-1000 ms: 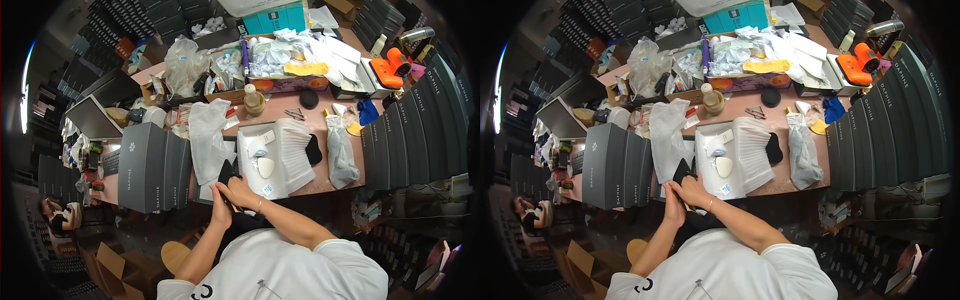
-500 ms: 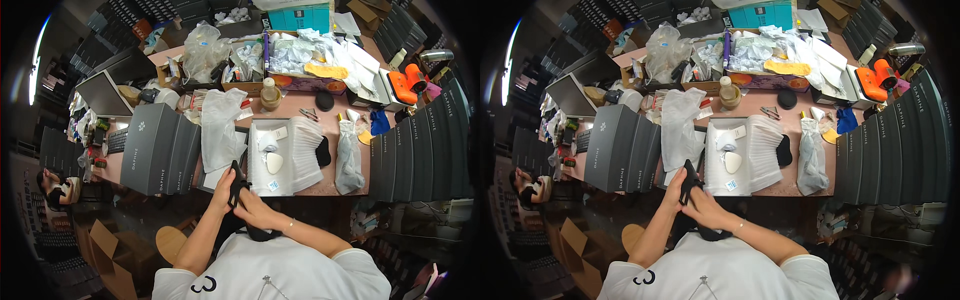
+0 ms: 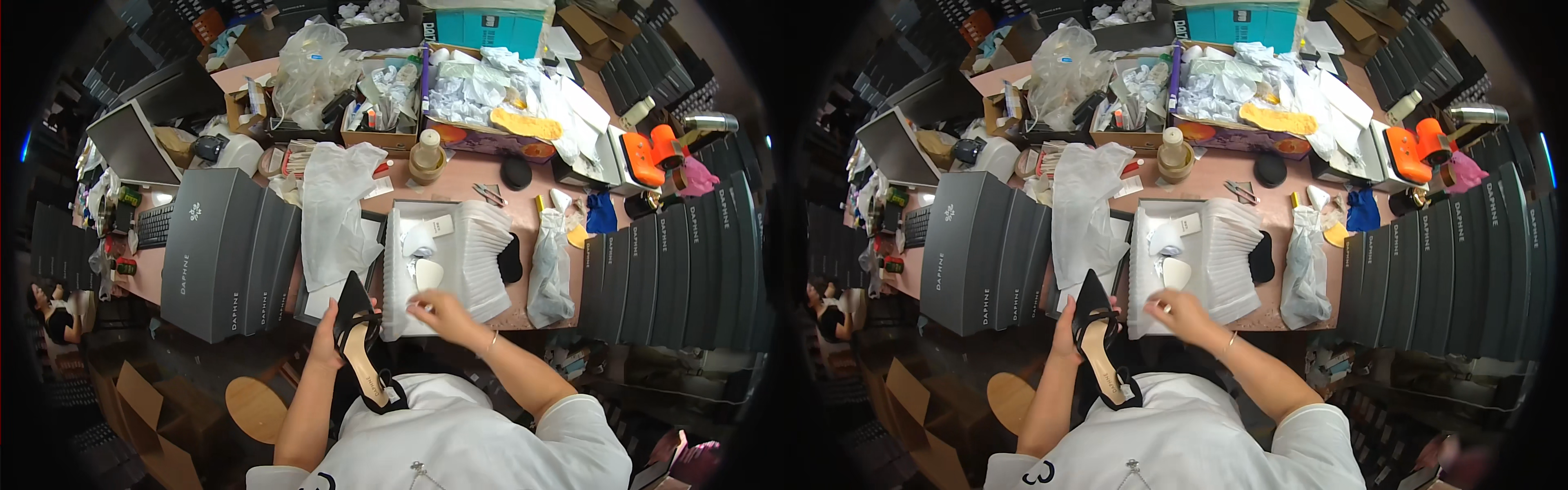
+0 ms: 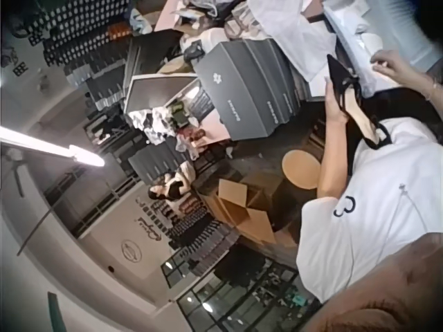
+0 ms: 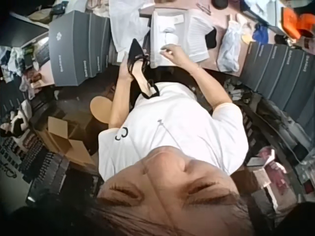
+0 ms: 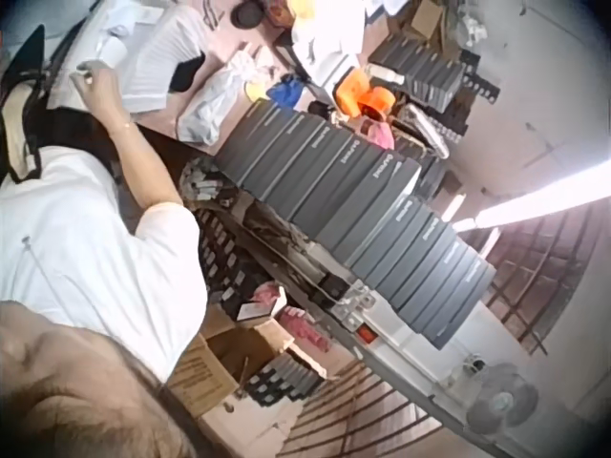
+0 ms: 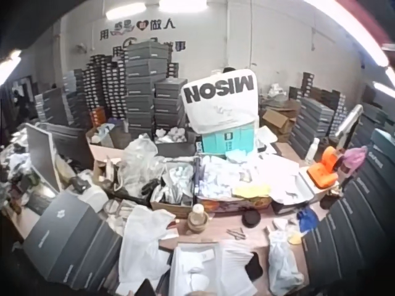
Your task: Packing finished shoes into tissue paper and placing them into shoe boxes.
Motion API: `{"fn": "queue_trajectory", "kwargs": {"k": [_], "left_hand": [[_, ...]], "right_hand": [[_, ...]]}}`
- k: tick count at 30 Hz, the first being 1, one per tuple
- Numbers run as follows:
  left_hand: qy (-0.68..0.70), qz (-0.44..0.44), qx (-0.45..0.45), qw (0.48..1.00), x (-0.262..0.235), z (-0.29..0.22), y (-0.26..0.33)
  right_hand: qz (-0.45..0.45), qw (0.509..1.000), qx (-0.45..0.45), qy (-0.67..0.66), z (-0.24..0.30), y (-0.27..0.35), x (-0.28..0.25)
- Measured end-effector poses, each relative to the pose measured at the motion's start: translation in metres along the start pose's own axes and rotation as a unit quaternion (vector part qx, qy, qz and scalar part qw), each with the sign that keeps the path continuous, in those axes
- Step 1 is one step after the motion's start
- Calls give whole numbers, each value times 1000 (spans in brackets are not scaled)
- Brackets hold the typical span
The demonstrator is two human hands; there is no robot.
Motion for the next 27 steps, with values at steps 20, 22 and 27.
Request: {"fn": "queue_trajectory", "kwargs": {"k": [20,22,27], "left_hand": [[-69,-138,18,988,38,62,13],[-53,-201,-54,977,9,60,16],[-15,-215,-49,975,1,44,12]], "right_hand": [[85,945,-152,278,26,-25,31],[103,982,-84,135,17,-29,15],[-138,868,-55,473,-76,-107,-46]]}}
Point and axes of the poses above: each hand's wrist, its own y-axis away from the middle knuckle, its own x-axis out of the palm, z = x × y, the point moved 2 cm from there along -y, towards the middle knuckle, and after that the axes turned 8 degrees about z, right-handed, at the moved point
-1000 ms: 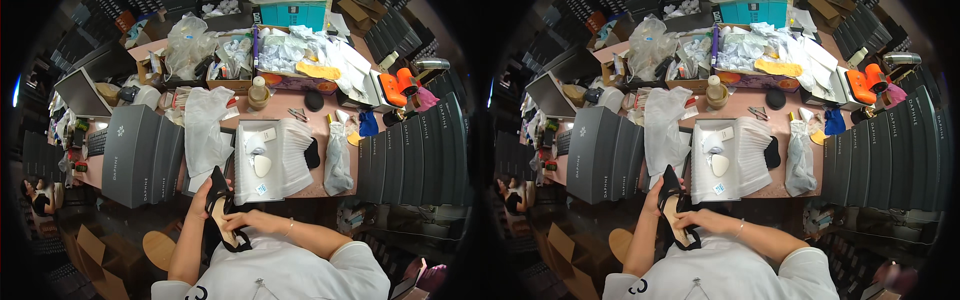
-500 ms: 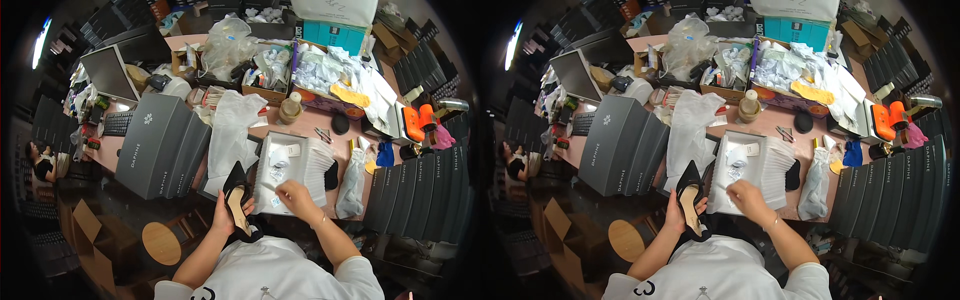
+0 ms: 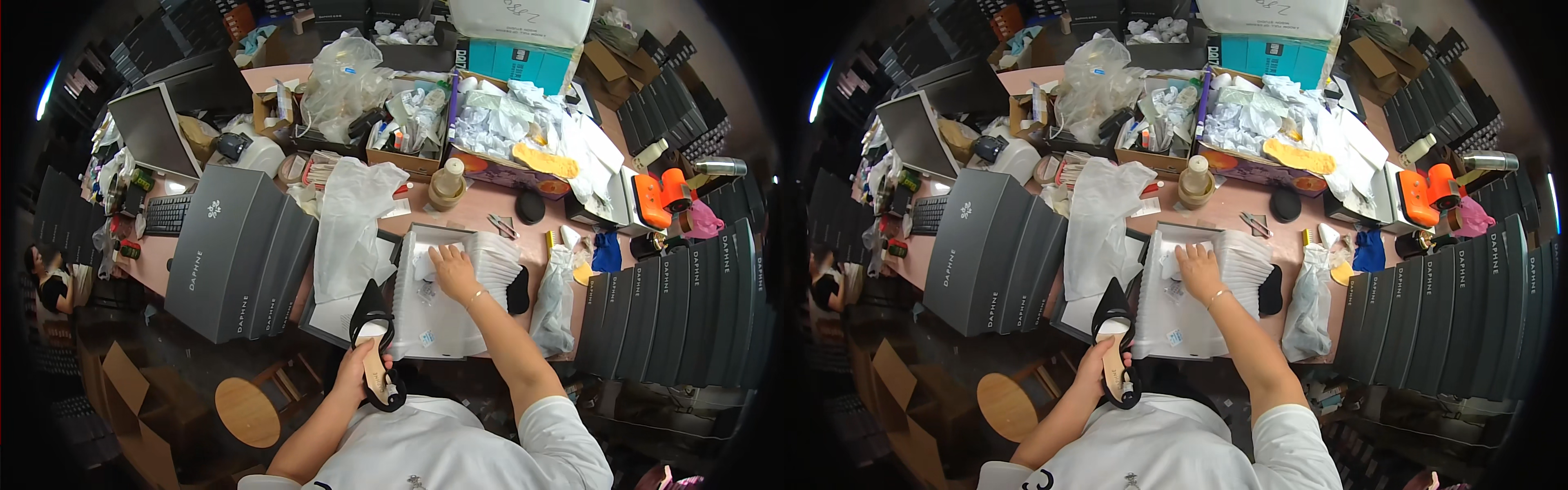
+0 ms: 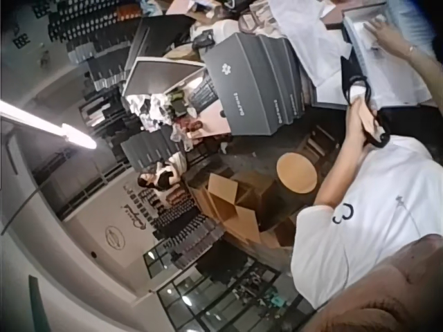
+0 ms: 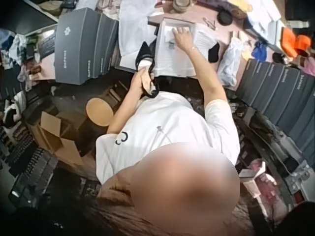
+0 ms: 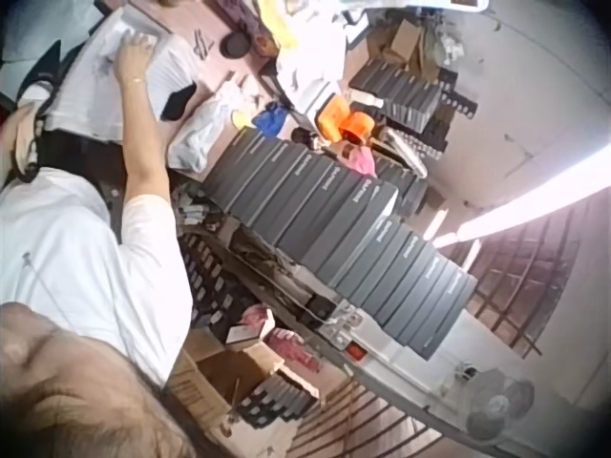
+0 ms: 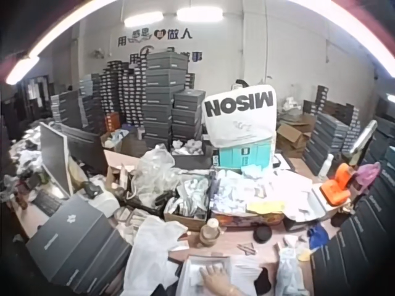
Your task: Packing finished shoes into tissue paper and placing them into shoe boxes.
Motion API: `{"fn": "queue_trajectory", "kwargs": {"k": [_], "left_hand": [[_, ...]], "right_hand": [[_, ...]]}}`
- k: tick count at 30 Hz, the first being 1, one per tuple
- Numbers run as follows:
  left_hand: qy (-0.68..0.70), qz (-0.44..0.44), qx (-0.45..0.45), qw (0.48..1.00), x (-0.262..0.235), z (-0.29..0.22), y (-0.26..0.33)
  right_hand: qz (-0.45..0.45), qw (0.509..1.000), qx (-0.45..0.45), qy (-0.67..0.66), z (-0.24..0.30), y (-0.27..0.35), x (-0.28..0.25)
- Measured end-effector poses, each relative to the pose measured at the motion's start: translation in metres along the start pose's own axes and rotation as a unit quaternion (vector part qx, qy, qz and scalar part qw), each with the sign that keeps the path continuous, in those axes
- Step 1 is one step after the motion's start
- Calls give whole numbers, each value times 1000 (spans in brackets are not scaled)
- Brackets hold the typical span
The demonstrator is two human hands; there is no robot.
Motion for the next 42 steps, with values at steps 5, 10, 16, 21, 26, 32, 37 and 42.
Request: {"fn": "queue_trajectory", "kwargs": {"k": [5,10,16,21,26,32,37,42], "left_hand": [[-5,11,23,1000,13,-14,-8],[60,41,71,995,38,-17,-15],[-25,-9,107,994,52,16,-3],[58,-34,60,996,8,-2,-14],[-3,-11,70,997,16,-11,-12],[23,24,90,995,34,-14,-17],[-56,69,91,992,29,4,-12],[-89,98,32,991,39,9,10]], "right_hand": [[-23,981,9,-192,20,1,-24],[47,946,-61,-316,114,50,-73],[-5,984,18,-179,140,29,-37],[126,961,97,-227,35,21,-22],[45,970,95,-220,13,9,-3],[83,882,-98,-453,116,56,-89],[-14,956,-86,-279,123,60,-62],[-73,887,53,-454,113,78,-61]]}}
Point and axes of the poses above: each hand's wrist, its own y-axis away from the middle knuckle, its own x-axis out of the palm, z = x × y, the point moved 2 cm from there along -y, towards the middle knuckle, and after that the axes turned 8 degrees about z, right-handed, at the moved point
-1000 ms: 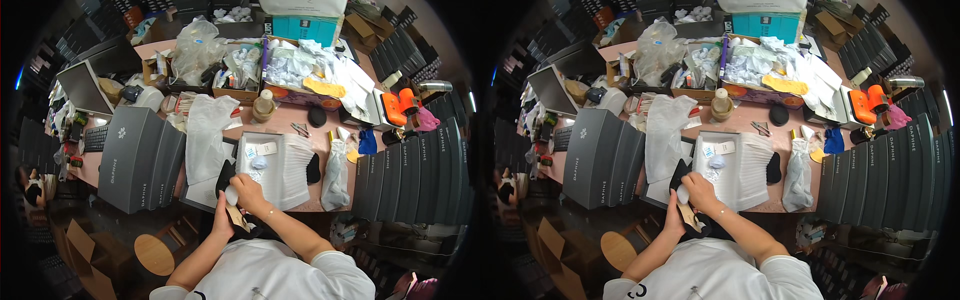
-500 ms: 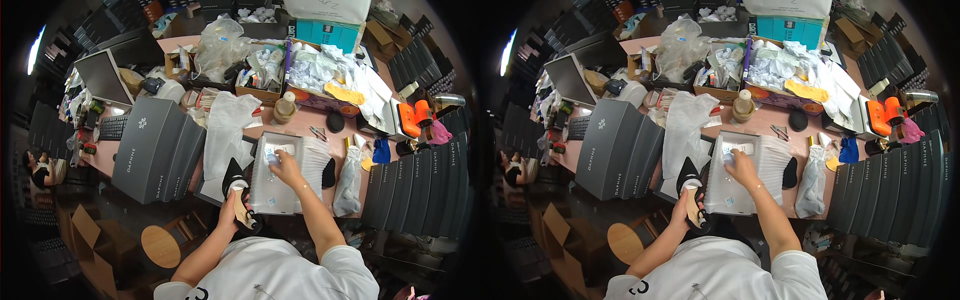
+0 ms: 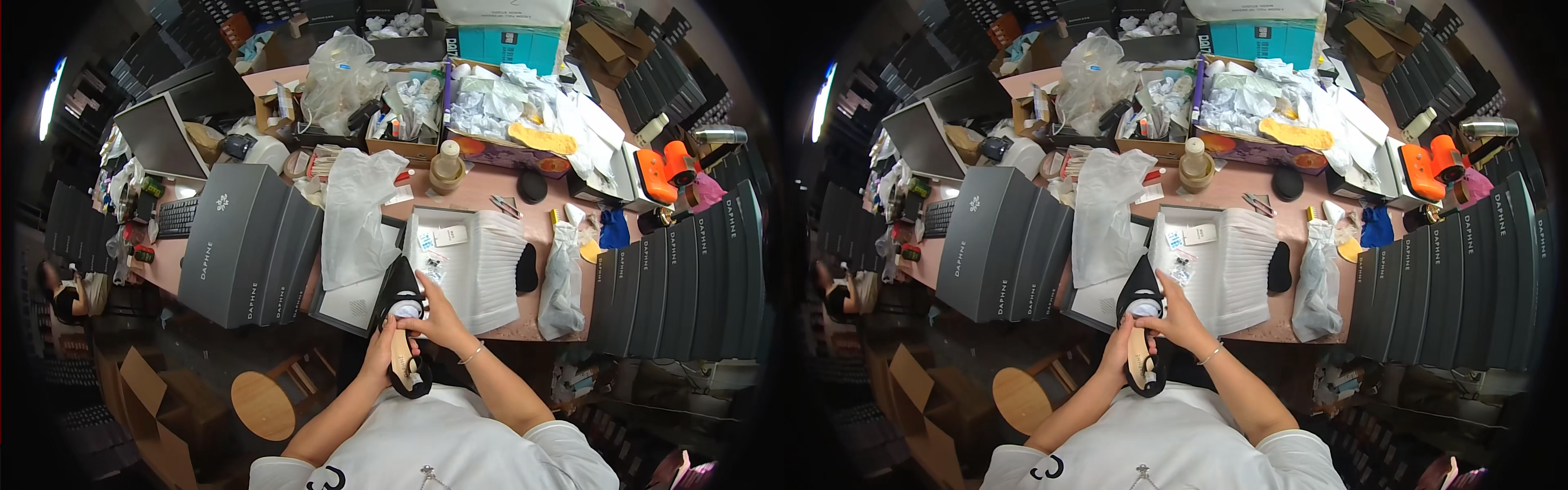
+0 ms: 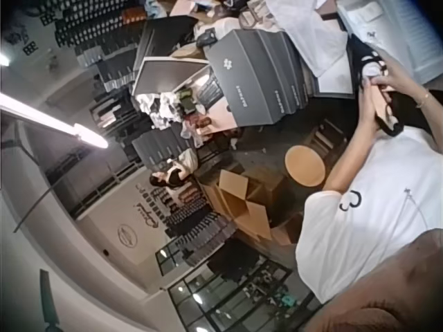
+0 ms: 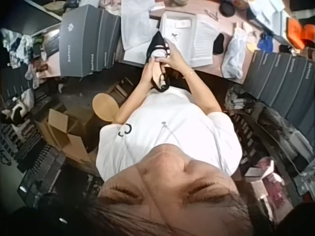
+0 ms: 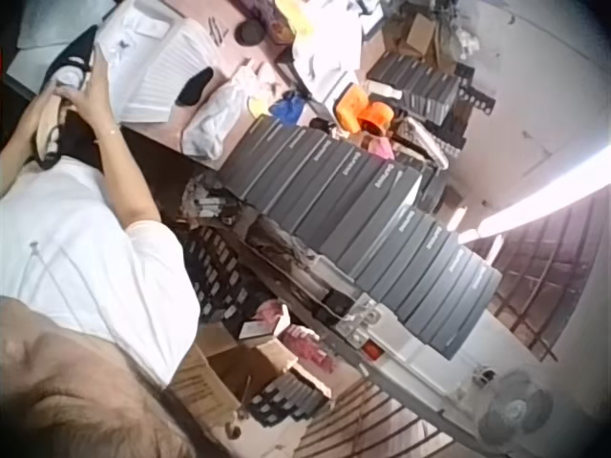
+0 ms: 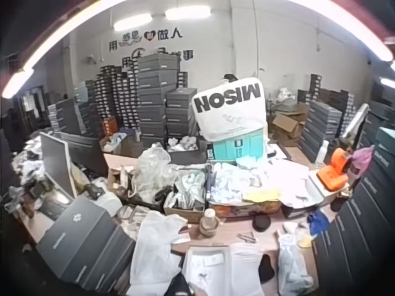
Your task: Packing finished shoes into tissue paper and placing them into shoe boxes.
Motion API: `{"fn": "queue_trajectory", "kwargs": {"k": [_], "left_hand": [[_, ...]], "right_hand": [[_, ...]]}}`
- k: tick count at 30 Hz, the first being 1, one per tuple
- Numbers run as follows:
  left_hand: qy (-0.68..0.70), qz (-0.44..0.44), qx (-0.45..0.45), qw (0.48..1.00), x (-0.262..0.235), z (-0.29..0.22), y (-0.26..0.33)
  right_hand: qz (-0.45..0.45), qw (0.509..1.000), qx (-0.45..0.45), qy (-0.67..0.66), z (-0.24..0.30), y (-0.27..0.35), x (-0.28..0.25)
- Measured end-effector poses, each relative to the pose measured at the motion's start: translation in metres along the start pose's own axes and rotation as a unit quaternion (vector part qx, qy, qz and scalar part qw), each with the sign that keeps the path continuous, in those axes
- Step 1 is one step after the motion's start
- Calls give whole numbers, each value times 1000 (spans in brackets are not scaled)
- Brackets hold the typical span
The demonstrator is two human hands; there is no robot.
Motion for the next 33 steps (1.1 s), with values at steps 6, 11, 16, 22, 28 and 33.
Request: {"fn": "queue_trajectory", "kwargs": {"k": [6,11,16,22,28,33], "left_hand": [[46,-32,9,998,2,18,-8],[-224,-103,200,948,-15,-48,-41],[-337,247,359,835,118,-105,31],[154,713,195,655,264,-64,110],[259,718,-81,640,286,-31,142],[255,758,-185,571,293,-11,147]], "right_hand": [[61,965,198,-158,-7,1,9],[60,988,89,-109,-8,2,-68],[-211,904,212,305,-121,91,-201],[-1,817,372,440,-211,153,-224],[-113,913,262,292,-227,157,-216],[-152,950,227,-151,-113,138,-193]]}}
Point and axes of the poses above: each hand's wrist, its own y-axis away from the middle knuckle, its own x-axis out of the palm, z = x × y, the point moved 2 cm from there along -y, towards the middle knuckle, and after that the axes turned 8 degrees about z, right-handed, at the moved point
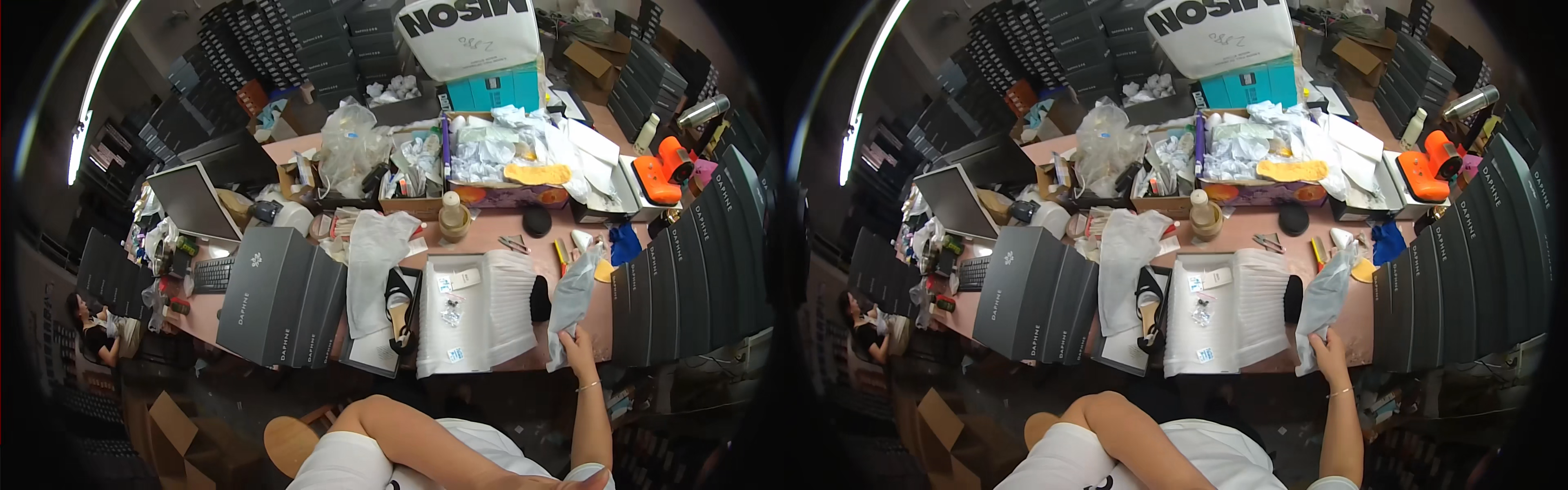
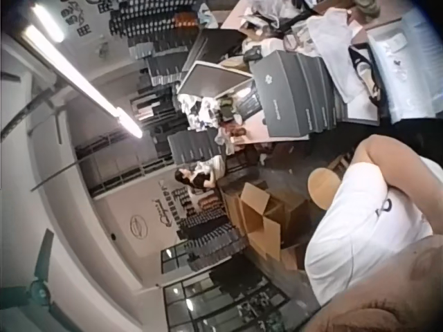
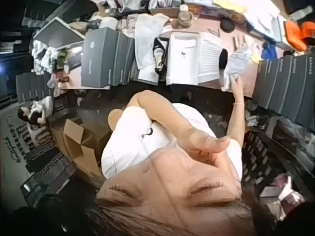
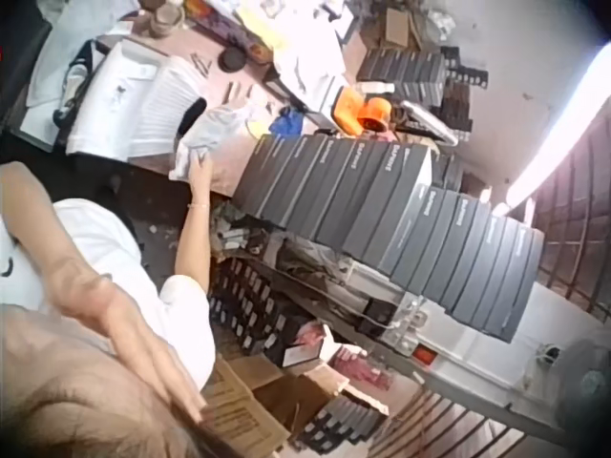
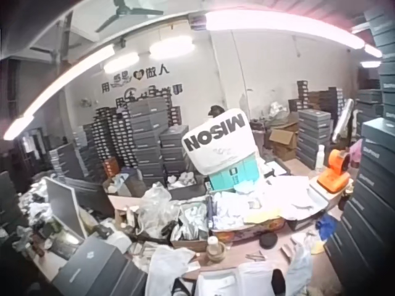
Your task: Packing finished shoes into tissue paper and placing them into shoe boxes.
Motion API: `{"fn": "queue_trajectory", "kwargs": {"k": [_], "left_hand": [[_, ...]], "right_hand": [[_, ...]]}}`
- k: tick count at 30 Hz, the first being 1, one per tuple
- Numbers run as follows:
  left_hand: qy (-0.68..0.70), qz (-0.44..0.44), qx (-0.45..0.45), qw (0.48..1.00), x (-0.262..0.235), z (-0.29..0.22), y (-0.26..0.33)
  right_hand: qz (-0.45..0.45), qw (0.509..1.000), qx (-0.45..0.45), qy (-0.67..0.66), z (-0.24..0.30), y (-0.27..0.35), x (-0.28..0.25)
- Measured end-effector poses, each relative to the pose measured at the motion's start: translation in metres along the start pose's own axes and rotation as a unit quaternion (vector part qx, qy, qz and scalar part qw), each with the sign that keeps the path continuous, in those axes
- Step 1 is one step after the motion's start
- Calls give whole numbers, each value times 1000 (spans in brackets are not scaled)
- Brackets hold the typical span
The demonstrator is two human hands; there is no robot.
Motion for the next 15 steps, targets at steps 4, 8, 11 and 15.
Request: {"fn": "queue_trajectory", "kwargs": {"k": [4,8,11,15], "left_hand": [[-72,2,-19,997,11,-13,9],[-223,-26,-93,970,9,-27,24],[-413,-111,-136,894,-13,-71,78],[-843,-488,-78,212,-7,-94,204]], "right_hand": [[34,998,-29,-39,41,9,33],[122,988,-60,-69,95,14,66],[151,987,-42,-34,105,13,81],[124,982,-127,-61,130,16,139]]}}
Point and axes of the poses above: each hand's wrist, its own y-axis away from the middle knuckle, its own x-axis out of the palm, z = x × y, the point moved 2 cm from there along -y, towards the middle knuckle, and after that the axes turned 8 degrees about z, right-handed, at the moved point
